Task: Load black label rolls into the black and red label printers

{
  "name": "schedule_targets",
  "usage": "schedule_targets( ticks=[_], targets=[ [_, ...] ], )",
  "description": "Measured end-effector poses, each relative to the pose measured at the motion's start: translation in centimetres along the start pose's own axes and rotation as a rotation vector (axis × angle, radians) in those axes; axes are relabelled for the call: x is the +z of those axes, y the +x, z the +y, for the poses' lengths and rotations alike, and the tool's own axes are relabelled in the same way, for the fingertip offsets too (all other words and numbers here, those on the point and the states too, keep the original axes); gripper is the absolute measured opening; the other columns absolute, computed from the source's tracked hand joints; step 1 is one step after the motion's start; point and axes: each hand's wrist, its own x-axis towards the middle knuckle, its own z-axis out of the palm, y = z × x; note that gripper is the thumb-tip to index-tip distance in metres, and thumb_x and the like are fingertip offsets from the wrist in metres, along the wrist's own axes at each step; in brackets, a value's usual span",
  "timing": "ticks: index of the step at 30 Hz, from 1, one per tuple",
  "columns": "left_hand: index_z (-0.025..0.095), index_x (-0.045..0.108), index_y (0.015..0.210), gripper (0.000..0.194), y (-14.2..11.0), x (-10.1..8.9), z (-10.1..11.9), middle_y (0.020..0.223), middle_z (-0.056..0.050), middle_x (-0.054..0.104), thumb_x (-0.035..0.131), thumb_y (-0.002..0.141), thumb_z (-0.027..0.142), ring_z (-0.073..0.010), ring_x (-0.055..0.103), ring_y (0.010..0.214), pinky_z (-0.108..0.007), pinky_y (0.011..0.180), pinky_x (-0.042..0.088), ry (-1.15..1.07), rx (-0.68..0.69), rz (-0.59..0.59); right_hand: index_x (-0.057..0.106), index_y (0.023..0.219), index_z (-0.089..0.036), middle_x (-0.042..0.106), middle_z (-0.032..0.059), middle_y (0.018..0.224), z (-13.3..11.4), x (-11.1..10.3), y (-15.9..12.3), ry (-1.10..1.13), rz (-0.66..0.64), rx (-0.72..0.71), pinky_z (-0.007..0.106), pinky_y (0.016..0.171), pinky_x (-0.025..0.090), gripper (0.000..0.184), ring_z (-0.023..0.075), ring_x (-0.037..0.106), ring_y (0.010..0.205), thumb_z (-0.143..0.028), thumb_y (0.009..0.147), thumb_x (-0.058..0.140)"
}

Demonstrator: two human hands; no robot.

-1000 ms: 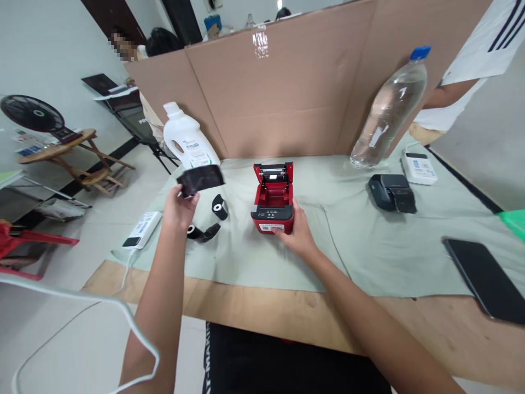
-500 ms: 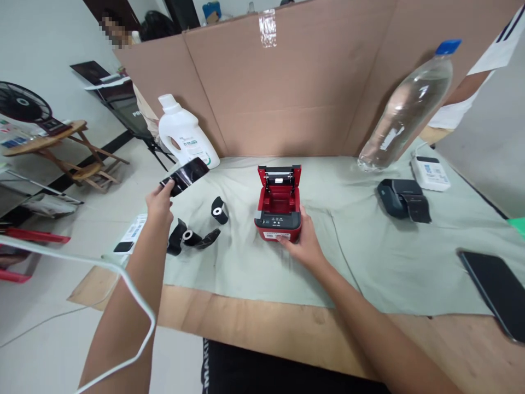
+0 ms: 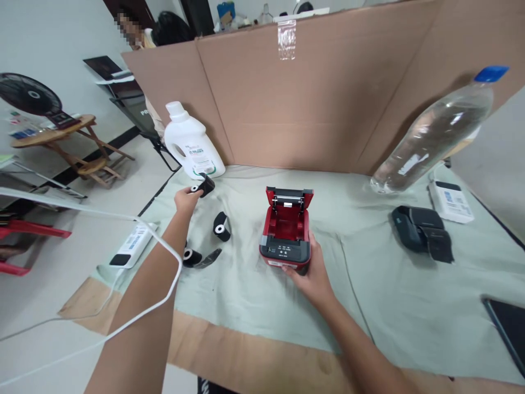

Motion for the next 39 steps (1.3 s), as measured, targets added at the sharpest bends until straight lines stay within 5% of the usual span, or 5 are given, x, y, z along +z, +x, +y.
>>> schedule_targets(
  ticks=[8,17,28,35,39],
  targets=[
    [0.013,0.076,0.092,0.038,-0.4,1.8,-0.9,0.081,-0.004,0.071,0.076,0.066,0.04,-0.0232,0.064,0.08,-0.033,0.074,0.05,0.016,-0.068,-0.016,0.016,0.162,-0.046,0.047,0.0075,0.154,0.2,0.0,-0.1,0.015,0.02,0.001,0.073,0.11,0.045,0.102,0.0463,0.048,0.138,-0.052,0.081,0.077],
    [0.014,0.062,0.134,0.081,-0.8,-0.1,0.9,0.128,-0.016,0.068,0.086,0.058,0.027,-0.0303,0.067,0.115,-0.039,0.099,0.053,-0.145,-0.124,-0.077,0.016,0.161,-0.05,0.05,0.0074,0.148,0.9,0.0,-0.7,-0.002,0.038,0.006,0.076,0.105,0.048,0.1,0.049,0.052,0.134,-0.05,0.081,0.076],
    [0.012,0.061,0.136,0.071,-2.0,-2.0,2.7,0.13,-0.015,0.068,0.078,0.07,0.027,-0.026,0.068,0.108,-0.035,0.095,0.053,-0.074,-0.047,-0.023,0.025,0.161,-0.039,0.048,0.0121,0.151,0.7,-0.3,-1.0,0.042,0.005,0.029,0.071,0.11,0.046,0.089,0.0431,0.048,0.139,-0.045,0.087,0.073],
    [0.021,0.076,0.113,0.038,-8.8,-6.6,3.6,0.098,-0.006,0.077,0.068,0.082,0.041,-0.0213,0.066,0.079,-0.031,0.077,0.051,0.136,0.267,-0.269,0.029,0.161,-0.035,0.054,0.0132,0.145,0.9,-0.6,-1.4,0.012,0.008,0.015,0.067,0.107,0.049,0.082,0.0399,0.055,0.133,-0.045,0.091,0.069],
    [0.024,0.075,0.115,0.037,-9.1,-9.0,2.4,0.103,-0.006,0.078,0.072,0.081,0.036,-0.0234,0.068,0.083,-0.033,0.082,0.052,0.249,0.256,-0.193,0.032,0.16,-0.029,0.057,0.0158,0.139,1.1,-0.6,-1.7,-0.004,0.007,0.021,0.062,0.104,0.052,0.077,0.0359,0.059,0.126,-0.043,0.092,0.066]
  ],
)
